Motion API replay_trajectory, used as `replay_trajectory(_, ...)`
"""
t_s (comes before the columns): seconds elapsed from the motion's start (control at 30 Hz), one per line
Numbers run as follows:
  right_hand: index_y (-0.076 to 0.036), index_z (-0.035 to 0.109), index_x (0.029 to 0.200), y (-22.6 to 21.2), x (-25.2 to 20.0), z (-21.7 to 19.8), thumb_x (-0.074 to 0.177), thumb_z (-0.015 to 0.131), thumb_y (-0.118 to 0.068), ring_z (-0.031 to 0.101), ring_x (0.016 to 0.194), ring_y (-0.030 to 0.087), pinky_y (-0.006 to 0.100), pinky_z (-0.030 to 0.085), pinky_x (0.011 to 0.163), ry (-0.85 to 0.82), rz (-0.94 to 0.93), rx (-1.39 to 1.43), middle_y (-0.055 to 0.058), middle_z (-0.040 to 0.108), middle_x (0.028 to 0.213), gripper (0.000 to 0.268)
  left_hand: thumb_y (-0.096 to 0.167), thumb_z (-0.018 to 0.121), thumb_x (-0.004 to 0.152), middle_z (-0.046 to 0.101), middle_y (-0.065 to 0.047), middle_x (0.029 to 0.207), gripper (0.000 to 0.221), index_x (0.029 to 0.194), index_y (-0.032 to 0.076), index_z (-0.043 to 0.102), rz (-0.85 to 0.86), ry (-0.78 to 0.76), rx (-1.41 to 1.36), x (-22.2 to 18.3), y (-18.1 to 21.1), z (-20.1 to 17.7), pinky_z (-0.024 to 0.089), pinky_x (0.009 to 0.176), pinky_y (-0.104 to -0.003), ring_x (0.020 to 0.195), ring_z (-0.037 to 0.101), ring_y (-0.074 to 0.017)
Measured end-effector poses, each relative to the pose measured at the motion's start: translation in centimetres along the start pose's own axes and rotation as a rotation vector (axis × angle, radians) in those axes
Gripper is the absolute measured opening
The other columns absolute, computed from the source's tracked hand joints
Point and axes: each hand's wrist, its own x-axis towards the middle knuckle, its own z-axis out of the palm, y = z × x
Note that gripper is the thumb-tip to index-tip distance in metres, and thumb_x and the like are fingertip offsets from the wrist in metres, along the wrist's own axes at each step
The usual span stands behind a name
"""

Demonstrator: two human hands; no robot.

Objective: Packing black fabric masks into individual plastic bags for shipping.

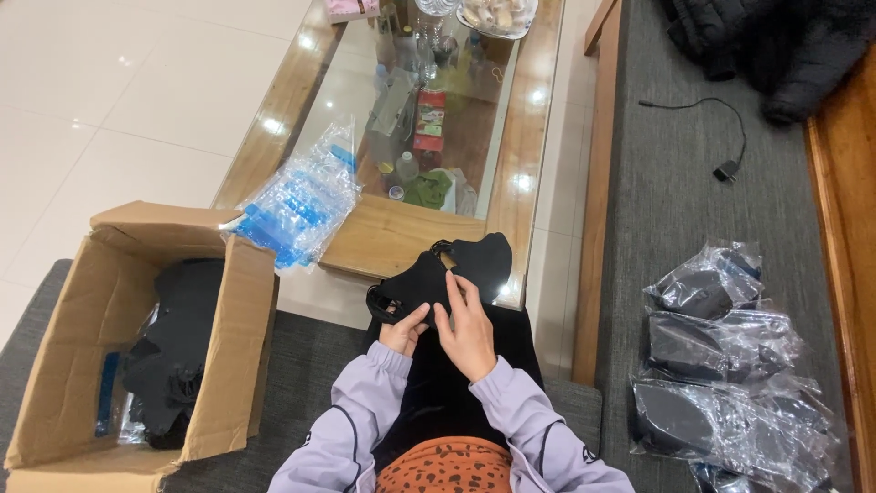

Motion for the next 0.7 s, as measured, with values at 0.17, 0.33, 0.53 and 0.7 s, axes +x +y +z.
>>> replay_trajectory(0.17,0.001,0.045,0.15,-0.3,-0.2,0.0,0.1,0.057,-0.015,0.062,0.117,0.044,0.05,0.058,0.087,-0.001,-0.024,-0.025,0.026,0.05,0.137,0.054,-0.003,0.089,0.075,0.077,-0.013,0.106,0.044,0.107,0.012,0.062,0.012,0.005,0.015,-1.4,1.0,1.4,0.067,0.074,-0.038,0.078,0.078,-0.0309)
replay_trajectory(0.33,-0.006,0.065,0.129,0.8,-0.1,0.5,0.096,0.064,-0.015,0.066,0.107,0.035,0.042,0.059,0.086,0.1,-0.045,-0.011,0.012,0.057,0.122,0.035,0.001,0.093,0.073,0.074,-0.013,0.117,0.056,0.118,0.012,0.061,0.023,0.009,0.053,-1.2,0.7,1.2,0.065,0.08,-0.038,0.09,0.077,-0.0284)
replay_trajectory(0.53,-0.014,0.073,0.102,2.4,-0.4,1.6,0.093,0.072,-0.019,0.067,0.089,0.021,0.029,0.055,0.076,0.094,-0.074,0.023,0.0,0.067,0.088,0.01,0.004,0.095,0.072,0.074,-0.01,0.122,0.058,0.121,0.013,0.066,0.033,-0.025,0.122,1.1,-0.9,-0.5,0.065,0.078,-0.034,0.091,0.076,-0.0236)
replay_trajectory(0.7,-0.007,0.073,0.107,2.5,-0.6,1.6,0.096,0.068,-0.016,0.071,0.087,0.031,0.036,0.059,0.071,0.085,-0.022,0.029,0.012,0.073,0.087,0.015,0.0,0.093,0.073,0.073,-0.011,0.124,0.059,0.125,0.012,0.067,0.048,-0.063,0.09,0.6,-0.8,-0.4,0.063,0.085,-0.041,0.101,0.074,-0.0263)
